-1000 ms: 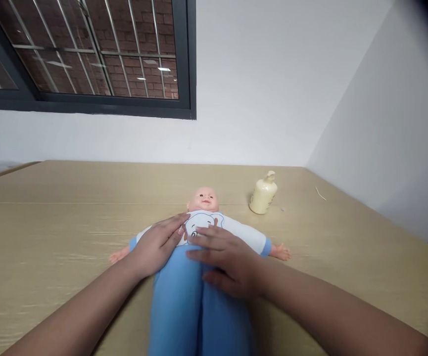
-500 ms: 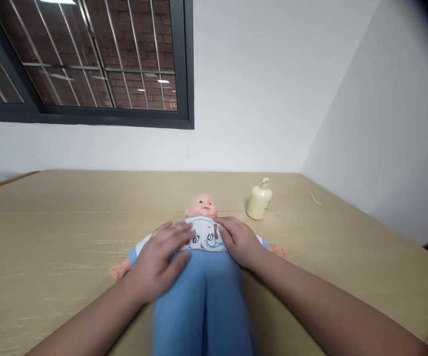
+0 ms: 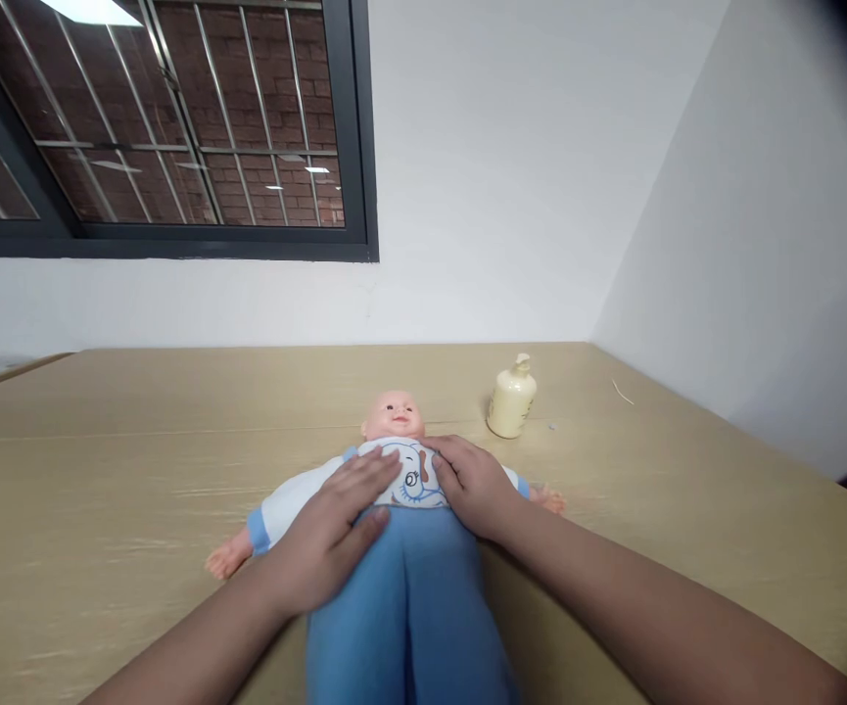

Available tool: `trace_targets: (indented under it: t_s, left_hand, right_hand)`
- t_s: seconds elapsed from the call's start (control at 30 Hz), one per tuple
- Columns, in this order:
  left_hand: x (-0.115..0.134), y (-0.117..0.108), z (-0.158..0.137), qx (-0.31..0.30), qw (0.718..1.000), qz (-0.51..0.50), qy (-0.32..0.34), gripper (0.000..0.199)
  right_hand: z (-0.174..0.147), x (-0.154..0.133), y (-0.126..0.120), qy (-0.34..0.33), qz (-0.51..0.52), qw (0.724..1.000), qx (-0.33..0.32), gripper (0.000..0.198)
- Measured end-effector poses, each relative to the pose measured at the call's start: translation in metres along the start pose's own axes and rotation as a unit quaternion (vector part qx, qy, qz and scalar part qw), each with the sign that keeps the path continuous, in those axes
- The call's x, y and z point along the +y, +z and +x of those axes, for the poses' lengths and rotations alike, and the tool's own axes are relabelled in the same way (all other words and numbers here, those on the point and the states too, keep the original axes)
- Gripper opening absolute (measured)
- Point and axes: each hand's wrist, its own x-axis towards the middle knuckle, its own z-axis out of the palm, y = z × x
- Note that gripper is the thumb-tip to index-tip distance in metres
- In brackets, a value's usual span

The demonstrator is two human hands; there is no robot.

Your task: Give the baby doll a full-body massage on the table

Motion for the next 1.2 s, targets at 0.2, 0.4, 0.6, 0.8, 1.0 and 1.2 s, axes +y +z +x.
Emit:
trace_targets:
  t_s: [0.2,0.4,0.6,0.8,1.0,1.2]
  left_hand:
    - [-0.021,0.007,0.007,0.084,0.987,-0.046,-0.128,0.053]
    - [-0.024,0.005,0.006,0.088,0.984,-0.081,-0.13,0.052]
    - [-0.023,0.002,0.007,0.083,0.982,-0.09,-0.141,0.052]
    - [-0.024,0.001,0.007,0.08,0.984,-0.09,-0.128,0.054]
    - [-0.025,0.002,0.007,0.082,0.984,-0.102,-0.124,0.055]
    - [-0.021,0.001,0.009,0.09,0.983,-0.106,-0.116,0.052]
  right_hand:
    - [0.0,0.005,0.0,0.002,0.001,1.0,0.002,0.036]
    - [-0.013,-0.019,-0.01,-0.119,-0.011,0.992,0.039,0.037]
    - [-0.037,-0.077,-0.024,-0.385,0.06,0.908,-0.154,0.03]
    - [-0.03,-0.076,-0.027,-0.336,0.082,0.912,-0.222,0.04]
    - [-0.021,-0.057,-0.024,-0.284,0.052,0.935,-0.207,0.05]
    - [-0.01,-0.024,-0.015,-0.18,-0.003,0.974,-0.139,0.048]
